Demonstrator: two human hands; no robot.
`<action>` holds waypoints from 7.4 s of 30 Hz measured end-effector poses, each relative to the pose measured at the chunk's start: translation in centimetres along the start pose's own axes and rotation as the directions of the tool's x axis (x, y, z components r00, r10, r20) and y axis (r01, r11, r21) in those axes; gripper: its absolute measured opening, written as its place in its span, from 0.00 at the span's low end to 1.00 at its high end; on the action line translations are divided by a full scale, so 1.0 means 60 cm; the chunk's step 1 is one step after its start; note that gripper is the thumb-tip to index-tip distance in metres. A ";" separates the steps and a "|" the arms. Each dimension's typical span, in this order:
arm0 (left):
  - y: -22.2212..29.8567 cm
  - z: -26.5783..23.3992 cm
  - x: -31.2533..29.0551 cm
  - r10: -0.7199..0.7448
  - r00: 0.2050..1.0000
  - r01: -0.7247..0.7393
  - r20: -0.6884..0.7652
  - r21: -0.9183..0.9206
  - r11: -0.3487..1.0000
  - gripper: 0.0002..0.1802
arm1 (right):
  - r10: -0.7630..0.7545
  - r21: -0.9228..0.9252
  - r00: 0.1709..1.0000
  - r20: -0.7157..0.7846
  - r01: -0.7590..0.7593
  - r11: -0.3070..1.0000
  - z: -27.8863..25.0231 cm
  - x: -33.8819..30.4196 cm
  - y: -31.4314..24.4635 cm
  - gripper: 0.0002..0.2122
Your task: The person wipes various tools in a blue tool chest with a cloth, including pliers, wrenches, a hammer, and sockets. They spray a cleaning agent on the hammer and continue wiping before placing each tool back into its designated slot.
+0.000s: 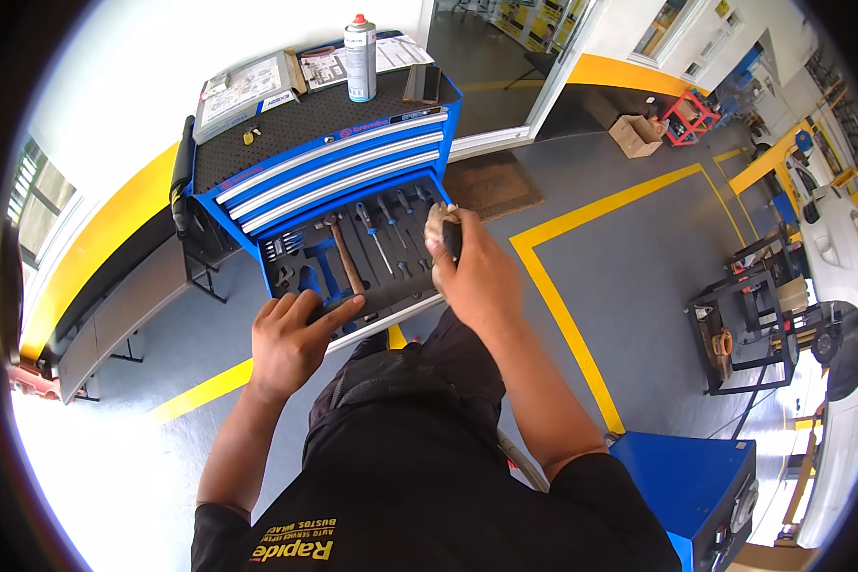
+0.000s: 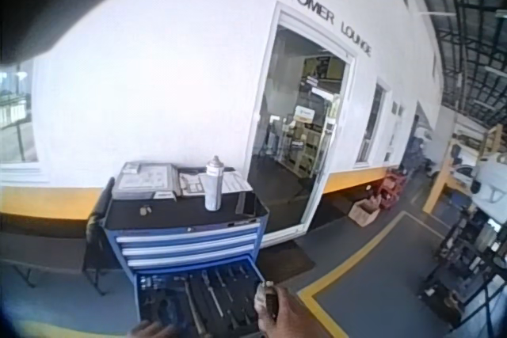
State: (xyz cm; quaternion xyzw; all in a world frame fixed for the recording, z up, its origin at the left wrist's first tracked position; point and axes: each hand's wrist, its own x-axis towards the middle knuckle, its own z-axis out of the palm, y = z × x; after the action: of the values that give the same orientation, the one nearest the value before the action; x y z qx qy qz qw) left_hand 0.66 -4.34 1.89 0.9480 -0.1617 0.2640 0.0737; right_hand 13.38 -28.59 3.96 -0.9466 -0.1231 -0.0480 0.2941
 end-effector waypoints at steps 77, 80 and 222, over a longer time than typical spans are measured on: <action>0.040 0.035 -0.073 -0.390 0.797 0.584 0.461 -0.753 0.303 0.37 | -0.290 0.625 0.877 0.383 -0.477 -0.618 0.123 -0.015 0.024 0.27; 0.061 0.061 -0.054 -0.564 0.728 0.551 0.390 -0.822 0.142 0.36 | -0.151 0.798 0.923 0.354 -0.382 -0.466 0.118 -0.016 0.015 0.29; -0.277 0.543 -0.155 -0.530 0.140 0.977 0.836 -0.203 -0.063 0.26 | 0.234 -0.220 0.638 0.733 -0.104 0.970 0.485 0.103 0.221 0.36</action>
State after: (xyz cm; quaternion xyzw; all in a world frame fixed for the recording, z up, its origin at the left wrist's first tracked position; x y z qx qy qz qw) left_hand 14.41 6.41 -31.56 0.7339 0.3357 -0.1997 0.5557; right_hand 23.38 -21.37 -26.18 -0.9082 -0.1405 0.3671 0.1439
